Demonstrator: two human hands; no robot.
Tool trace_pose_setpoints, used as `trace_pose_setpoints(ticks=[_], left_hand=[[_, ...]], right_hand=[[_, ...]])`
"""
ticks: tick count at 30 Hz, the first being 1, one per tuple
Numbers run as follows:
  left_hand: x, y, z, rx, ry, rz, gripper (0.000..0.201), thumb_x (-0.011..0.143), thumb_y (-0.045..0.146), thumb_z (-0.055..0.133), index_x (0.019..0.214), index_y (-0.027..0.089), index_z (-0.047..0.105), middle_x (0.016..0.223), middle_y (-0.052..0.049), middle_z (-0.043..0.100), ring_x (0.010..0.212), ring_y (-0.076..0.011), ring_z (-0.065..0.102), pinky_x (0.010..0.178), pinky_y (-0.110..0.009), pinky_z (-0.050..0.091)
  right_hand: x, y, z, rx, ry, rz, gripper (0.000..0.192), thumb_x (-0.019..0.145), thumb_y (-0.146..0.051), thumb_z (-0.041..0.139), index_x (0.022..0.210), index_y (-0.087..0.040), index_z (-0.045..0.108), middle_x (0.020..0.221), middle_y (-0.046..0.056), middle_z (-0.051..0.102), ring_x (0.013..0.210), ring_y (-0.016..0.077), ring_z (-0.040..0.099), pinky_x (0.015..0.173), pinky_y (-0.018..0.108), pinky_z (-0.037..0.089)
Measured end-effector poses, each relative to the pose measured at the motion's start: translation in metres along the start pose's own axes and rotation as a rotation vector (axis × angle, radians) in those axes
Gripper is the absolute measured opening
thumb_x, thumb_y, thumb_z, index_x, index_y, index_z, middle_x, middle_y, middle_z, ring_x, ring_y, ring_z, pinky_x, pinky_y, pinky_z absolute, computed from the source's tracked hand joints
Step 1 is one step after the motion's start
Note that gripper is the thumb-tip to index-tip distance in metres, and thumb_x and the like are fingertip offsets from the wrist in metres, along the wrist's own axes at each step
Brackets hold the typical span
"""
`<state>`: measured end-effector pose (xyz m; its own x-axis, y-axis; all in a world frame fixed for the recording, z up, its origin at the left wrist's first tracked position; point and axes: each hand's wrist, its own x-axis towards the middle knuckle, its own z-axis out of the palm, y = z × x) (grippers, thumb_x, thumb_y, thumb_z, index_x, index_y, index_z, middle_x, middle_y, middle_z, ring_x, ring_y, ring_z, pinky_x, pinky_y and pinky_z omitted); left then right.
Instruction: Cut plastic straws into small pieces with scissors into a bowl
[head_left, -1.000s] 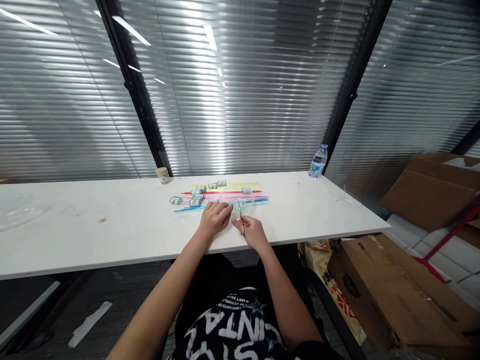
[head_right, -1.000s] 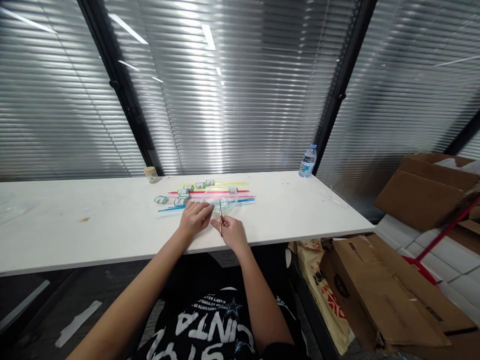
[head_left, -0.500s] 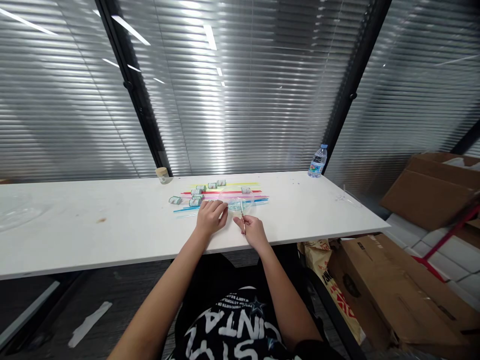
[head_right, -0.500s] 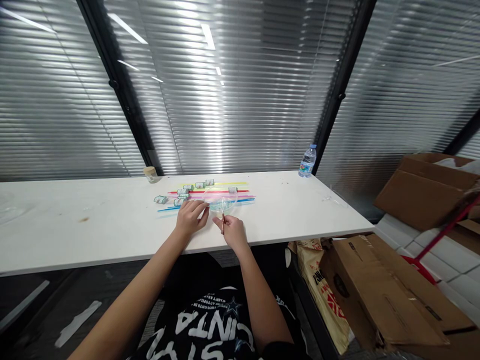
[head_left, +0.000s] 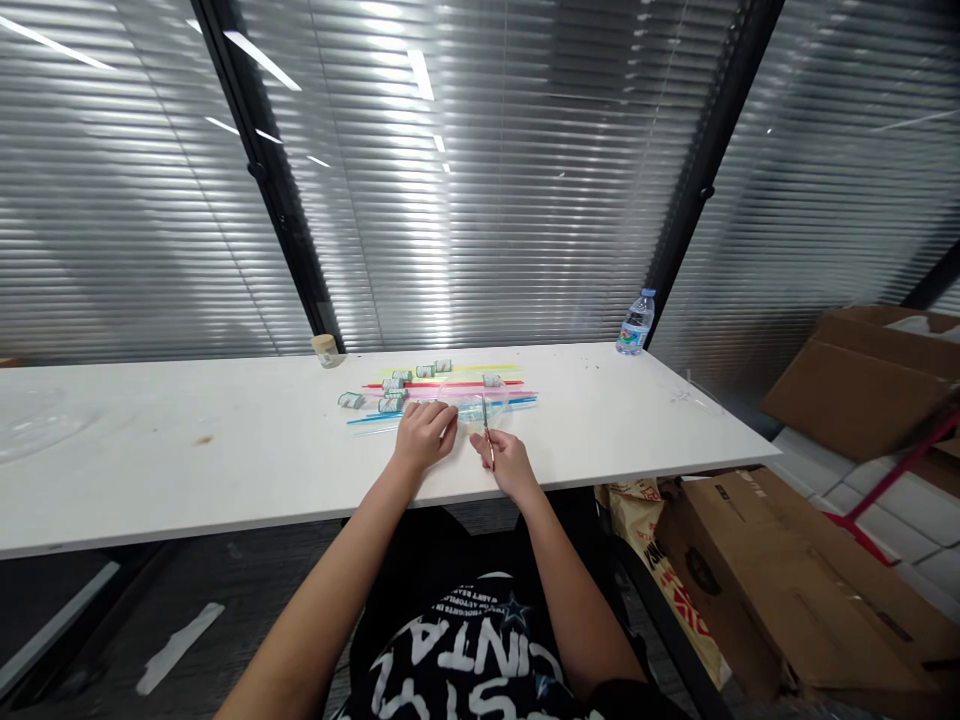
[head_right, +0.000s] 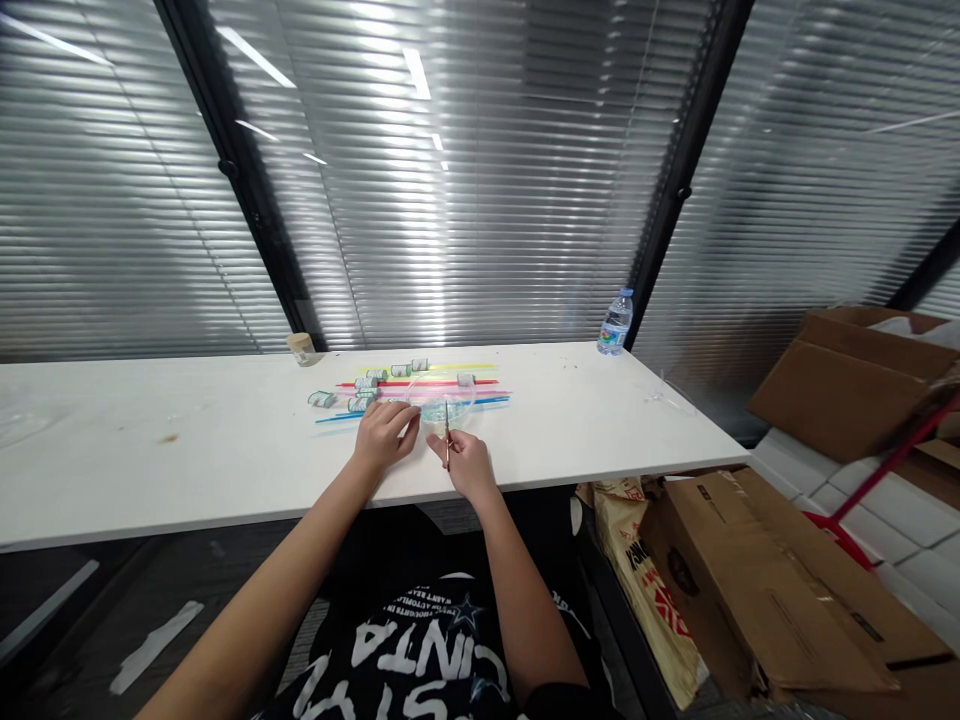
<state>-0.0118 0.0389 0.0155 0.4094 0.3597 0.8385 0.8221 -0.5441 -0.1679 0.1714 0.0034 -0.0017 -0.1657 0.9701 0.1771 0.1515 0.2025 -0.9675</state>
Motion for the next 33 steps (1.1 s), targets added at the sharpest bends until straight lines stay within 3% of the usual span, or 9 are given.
trace_pose_setpoints(ticks=[9, 20, 33], left_hand=[[-0.0021, -0.0031, 0.0004, -0.026, -0.017, 0.047, 0.016, 0.085, 0.013, 0.051, 0.092, 0.021, 0.063, 0.081, -0.005, 0.069, 0.071, -0.018, 0.06, 0.066, -0.034, 0.037], [-0.0015, -0.0012, 0.0037, -0.056, 0.013, -0.018, 0.016, 0.086, 0.014, 0.051, 0.094, 0.022, 0.063, 0.081, -0.005, 0.069, 0.073, -0.0185, 0.061, 0.067, -0.034, 0.038], [-0.0004, 0.0014, 0.0028, -0.065, -0.009, 0.009, 0.019, 0.086, 0.015, 0.05, 0.097, 0.022, 0.064, 0.082, -0.006, 0.069, 0.072, -0.0183, 0.061, 0.067, -0.034, 0.038]], right_hand=[[-0.0011, -0.0007, -0.0014, 0.025, -0.025, -0.005, 0.046, 0.08, -0.063, 0.058, 0.065, -0.02, 0.051, 0.052, -0.004, 0.047, 0.049, 0.0113, 0.041, 0.053, 0.024, 0.034], [0.0014, 0.0047, 0.0018, -0.012, 0.014, 0.0, 0.045, 0.079, -0.064, 0.057, 0.068, -0.02, 0.055, 0.053, -0.004, 0.047, 0.05, 0.0123, 0.042, 0.052, 0.024, 0.034], [0.0012, 0.0035, 0.0026, -0.092, 0.021, -0.018, 0.049, 0.077, -0.065, 0.058, 0.059, -0.021, 0.047, 0.052, -0.004, 0.041, 0.05, 0.0118, 0.036, 0.05, 0.024, 0.03]])
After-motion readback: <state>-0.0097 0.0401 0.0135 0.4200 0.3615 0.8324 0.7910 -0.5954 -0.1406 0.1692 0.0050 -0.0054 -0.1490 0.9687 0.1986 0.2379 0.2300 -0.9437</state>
